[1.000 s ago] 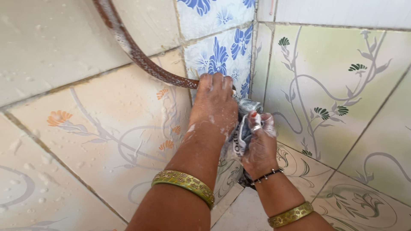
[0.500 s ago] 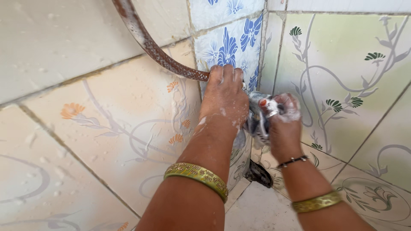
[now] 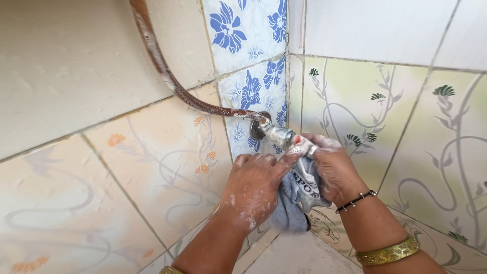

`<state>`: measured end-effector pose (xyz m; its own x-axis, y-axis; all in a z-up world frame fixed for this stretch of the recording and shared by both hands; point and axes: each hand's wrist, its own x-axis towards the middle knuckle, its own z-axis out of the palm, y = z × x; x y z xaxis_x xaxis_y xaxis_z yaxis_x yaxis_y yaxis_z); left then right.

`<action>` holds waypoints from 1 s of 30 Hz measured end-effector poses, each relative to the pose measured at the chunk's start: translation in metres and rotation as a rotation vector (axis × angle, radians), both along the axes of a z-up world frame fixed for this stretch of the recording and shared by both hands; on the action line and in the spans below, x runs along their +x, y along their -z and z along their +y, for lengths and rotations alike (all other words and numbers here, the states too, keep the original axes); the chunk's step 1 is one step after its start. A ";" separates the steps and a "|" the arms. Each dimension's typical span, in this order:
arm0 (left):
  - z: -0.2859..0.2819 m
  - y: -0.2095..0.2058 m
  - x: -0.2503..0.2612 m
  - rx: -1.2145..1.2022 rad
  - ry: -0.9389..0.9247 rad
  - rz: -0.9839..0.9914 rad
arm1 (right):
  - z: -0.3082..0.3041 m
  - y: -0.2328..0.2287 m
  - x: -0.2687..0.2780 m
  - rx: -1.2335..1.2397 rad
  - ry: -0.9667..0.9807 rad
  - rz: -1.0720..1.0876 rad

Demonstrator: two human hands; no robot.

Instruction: The person scrubs the underside and drain of a wall-mounted sink using a soapy cloth. They wipe the sink basin, the drain pipe, and the surrounding tiled wall, focusing on the area beneath the sink and the plumbing connections.

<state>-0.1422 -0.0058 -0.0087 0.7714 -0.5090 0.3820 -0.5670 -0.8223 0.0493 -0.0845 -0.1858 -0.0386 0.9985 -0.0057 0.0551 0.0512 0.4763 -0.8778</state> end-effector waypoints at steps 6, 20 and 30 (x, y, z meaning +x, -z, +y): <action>-0.008 -0.020 -0.035 0.076 -0.027 -0.101 | -0.006 -0.023 -0.041 -0.259 -0.032 -0.075; -0.013 -0.030 -0.070 0.120 -0.203 -0.107 | -0.026 -0.024 -0.086 -0.875 -0.377 -0.375; -0.036 0.010 -0.043 0.155 -0.343 0.161 | 0.000 0.022 -0.061 0.528 -0.197 0.151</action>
<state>-0.1850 -0.0421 -0.0188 0.9501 -0.2539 0.1813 -0.2538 -0.9670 -0.0243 -0.1456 -0.1858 -0.0611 0.9800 0.1930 -0.0479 -0.1902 0.8390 -0.5098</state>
